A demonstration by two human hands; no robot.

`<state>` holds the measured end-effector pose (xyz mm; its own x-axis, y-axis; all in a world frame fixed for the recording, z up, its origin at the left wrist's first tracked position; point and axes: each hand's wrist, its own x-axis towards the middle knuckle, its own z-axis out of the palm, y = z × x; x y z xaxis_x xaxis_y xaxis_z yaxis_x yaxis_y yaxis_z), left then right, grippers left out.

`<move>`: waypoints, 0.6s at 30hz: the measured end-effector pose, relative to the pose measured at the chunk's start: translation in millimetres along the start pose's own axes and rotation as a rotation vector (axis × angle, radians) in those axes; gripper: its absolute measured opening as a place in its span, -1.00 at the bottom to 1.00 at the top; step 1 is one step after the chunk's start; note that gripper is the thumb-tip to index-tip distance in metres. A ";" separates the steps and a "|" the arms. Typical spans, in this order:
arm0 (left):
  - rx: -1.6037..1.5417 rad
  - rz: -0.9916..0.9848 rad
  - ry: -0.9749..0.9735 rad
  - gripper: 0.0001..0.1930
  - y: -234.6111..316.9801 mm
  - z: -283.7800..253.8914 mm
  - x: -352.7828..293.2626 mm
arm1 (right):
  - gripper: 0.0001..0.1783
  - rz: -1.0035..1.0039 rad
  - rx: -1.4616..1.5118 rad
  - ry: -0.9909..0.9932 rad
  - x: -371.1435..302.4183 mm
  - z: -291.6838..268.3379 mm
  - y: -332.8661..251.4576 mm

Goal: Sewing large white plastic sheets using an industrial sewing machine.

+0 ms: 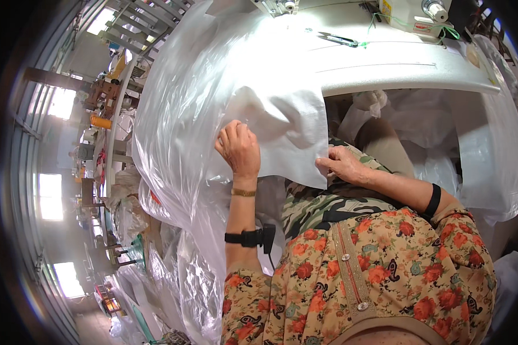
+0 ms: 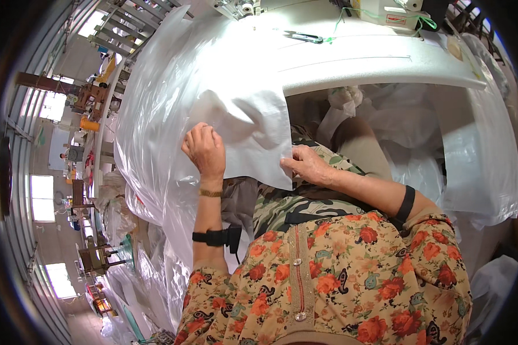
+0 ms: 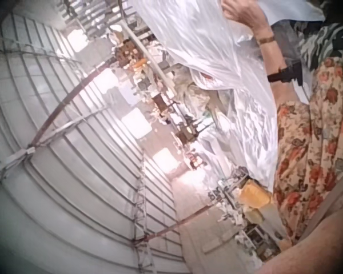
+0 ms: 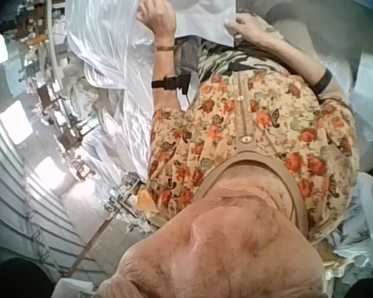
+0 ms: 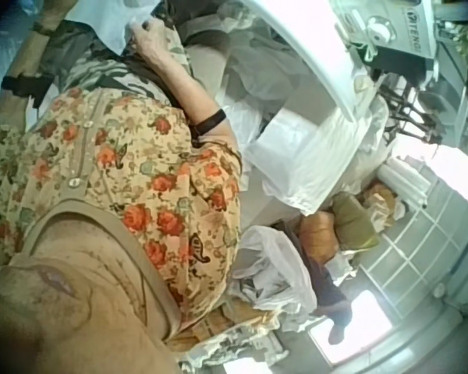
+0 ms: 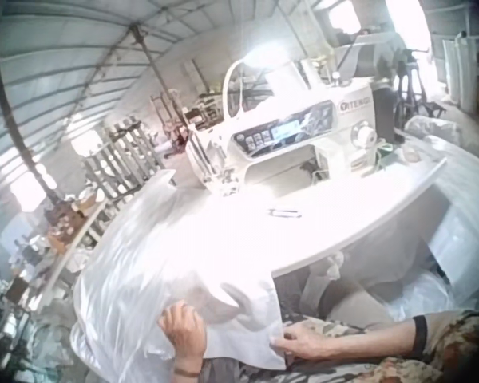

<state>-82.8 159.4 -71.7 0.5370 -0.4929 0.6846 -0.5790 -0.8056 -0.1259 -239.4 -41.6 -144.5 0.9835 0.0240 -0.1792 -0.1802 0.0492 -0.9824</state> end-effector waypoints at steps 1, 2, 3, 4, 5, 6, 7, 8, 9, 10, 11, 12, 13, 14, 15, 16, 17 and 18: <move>-0.059 0.008 -0.007 -0.92 1.8 -11.0 -0.1 | -0.63 0.022 -0.007 0.003 -0.2 -0.5 0.3; -0.113 0.004 -0.022 -0.91 4.3 -22.9 -0.6 | -0.62 0.037 -0.048 -0.005 -0.2 -1.2 0.4; -0.108 0.012 -0.020 -0.91 7.0 -34.9 -0.1 | -0.61 0.053 -0.118 0.000 -0.1 -1.2 0.0; -0.192 0.013 -0.076 -0.91 10.6 -45.8 0.9 | -0.61 0.053 -0.086 -0.020 -0.3 -1.8 -1.2; -0.278 0.007 -0.132 -0.91 15.3 -55.0 1.9 | -0.60 0.060 -0.117 0.011 -0.1 -1.6 -3.6; -0.278 0.013 -0.132 -0.91 21.0 -62.6 3.2 | -0.59 0.115 -0.191 0.049 -0.3 -2.0 -7.4; -0.308 0.028 -0.156 -0.92 26.8 -69.4 4.5 | -0.59 0.067 -0.151 0.042 -0.8 -3.2 -13.1; -0.336 0.039 -0.180 -0.92 32.4 -75.8 5.2 | -0.58 -0.036 -0.240 0.127 -1.6 -4.8 -20.2; -0.332 0.033 -0.177 -0.92 37.1 -81.6 7.0 | -0.57 -0.144 -0.329 0.212 -2.2 -7.6 -29.3; -0.377 0.048 -0.175 -0.93 42.1 -86.3 9.0 | -0.57 -0.052 -0.466 0.243 -5.2 -15.1 -40.3; -0.430 0.062 -0.171 -0.94 47.4 -90.3 11.1 | -0.58 -0.239 -0.649 0.364 -3.4 -19.2 -51.6; -0.433 0.067 -0.174 -0.94 52.5 -94.2 13.0 | -0.57 -0.426 -0.830 0.485 -1.4 -25.0 -63.5; -0.474 0.087 -0.163 -0.94 57.7 -97.9 14.4 | -0.57 -0.529 -0.922 0.543 1.8 -31.8 -75.3; -0.519 0.098 -0.146 -0.94 62.3 -100.9 16.2 | -0.57 -0.650 -1.010 0.600 7.1 -38.3 -86.6; -0.514 0.106 -0.147 -0.94 66.6 -103.1 18.1 | -0.57 -0.697 -1.039 0.590 13.6 -43.2 -96.5; -0.550 0.107 -0.161 -0.94 70.3 -105.1 19.6 | -0.57 -0.673 -1.040 0.589 22.3 -47.3 -105.2; -0.585 0.108 -0.177 -0.94 71.8 -106.9 20.9 | -0.59 -0.756 -1.102 0.577 32.7 -51.5 -113.2; -0.582 0.108 -0.181 -0.94 72.3 -108.0 22.2 | -0.60 -0.847 -1.154 0.562 43.5 -55.1 -119.9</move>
<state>-179.0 125.7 11.9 0.5230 -0.6507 0.5505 -0.8481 -0.4618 0.2598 -174.1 -101.4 -37.5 0.7146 0.0083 0.6995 0.2653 -0.9284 -0.2600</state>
